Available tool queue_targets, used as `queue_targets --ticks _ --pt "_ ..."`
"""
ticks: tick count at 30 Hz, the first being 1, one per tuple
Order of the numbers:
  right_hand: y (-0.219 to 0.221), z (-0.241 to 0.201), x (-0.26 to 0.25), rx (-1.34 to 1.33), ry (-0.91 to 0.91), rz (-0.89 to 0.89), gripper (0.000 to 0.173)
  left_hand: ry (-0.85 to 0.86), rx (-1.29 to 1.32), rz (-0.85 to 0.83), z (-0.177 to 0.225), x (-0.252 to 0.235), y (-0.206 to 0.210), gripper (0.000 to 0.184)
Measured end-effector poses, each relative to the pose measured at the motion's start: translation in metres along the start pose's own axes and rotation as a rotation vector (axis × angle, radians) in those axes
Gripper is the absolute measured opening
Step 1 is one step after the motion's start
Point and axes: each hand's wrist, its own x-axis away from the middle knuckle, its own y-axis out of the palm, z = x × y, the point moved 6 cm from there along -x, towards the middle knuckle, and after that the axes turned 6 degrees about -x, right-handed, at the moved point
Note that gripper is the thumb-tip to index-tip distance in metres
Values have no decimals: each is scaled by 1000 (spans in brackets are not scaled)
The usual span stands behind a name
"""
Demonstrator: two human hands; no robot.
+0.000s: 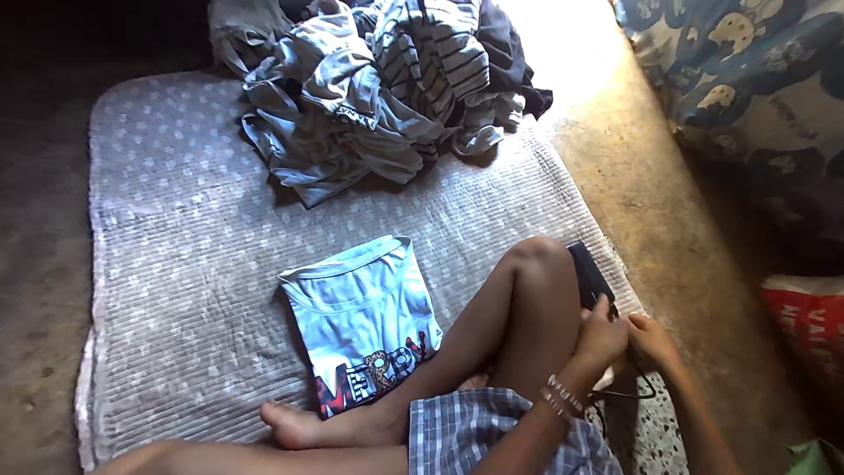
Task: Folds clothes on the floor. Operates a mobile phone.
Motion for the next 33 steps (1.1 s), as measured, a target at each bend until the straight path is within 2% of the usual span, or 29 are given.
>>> queue_targets --ticks 2,3,4,5,6,7,8,9,10,11,12,13,15,17,19,21,22,23,25,26,27,28,29,31,32,33 --pt "-6 -16 15 128 -10 23 39 94 -92 -275 10 61 -21 46" --pt "-11 -32 26 131 -78 68 40 160 -119 -384 13 95 -45 45" --pt "-14 -51 39 98 -187 132 38 221 -144 -423 10 128 -82 46" --pt "-15 -73 55 43 -335 196 36 281 -163 -330 3 161 -129 44" --pt "-11 -96 74 -15 -500 242 35 328 -142 -72 -10 194 -182 40" --pt "-3 -121 94 -73 -678 265 34 373 -72 311 -26 228 -236 36" --pt "11 -147 115 -135 -861 244 33 395 60 689 -41 260 -280 35" --pt "29 -173 134 -209 -1032 172 32 399 167 974 -57 286 -313 40" --pt "51 -200 152 -278 -1179 67 30 363 251 1180 -70 306 -334 44" --pt "77 -225 165 -318 -1269 -53 29 316 324 1315 -78 317 -343 44" --pt "105 -245 174 -309 -1273 -171 29 267 347 1370 -83 318 -343 43" --pt "134 -261 175 -244 -1181 -266 31 214 328 1383 -87 313 -340 45" --pt "185 -274 163 -27 -796 -432 47 82 298 1306 -93 293 -333 55" --pt "224 -265 148 115 -543 -429 69 -36 185 1228 -99 276 -329 65" --pt "248 -251 143 131 -468 -387 82 -152 52 1126 -104 264 -327 80" --pt "258 -243 139 -40 -476 -424 72 -245 26 1019 -105 258 -326 98" --pt "258 -243 134 -226 -458 -491 62 -255 78 1029 -103 257 -326 94" --pt "256 -244 129 -414 -407 -562 48 -236 189 1069 -100 259 -326 77" --pt "249 -247 128 -700 -307 -692 23 -120 496 1074 -85 271 -322 28" --pt "245 -250 132 -824 -293 -764 21 -13 623 1026 -73 279 -317 8" --pt "242 -251 138 -951 -298 -843 24 119 695 982 -60 288 -310 11" --pt "240 -252 145 -1071 -317 -945 32 271 694 961 -46 300 -304 21" --pt "241 -253 150 -1127 -363 -1048 39 434 606 971 -31 316 -297 28" --pt "255 -257 151 -1097 -426 -1245 41 734 203 1032 -11 346 -299 21" --pt "269 -256 145 -1058 -392 -1295 38 814 -100 1051 -1 356 -306 18" --pt "285 -253 136 -1009 -299 -1282 32 851 -262 1071 13 362 -318 18"
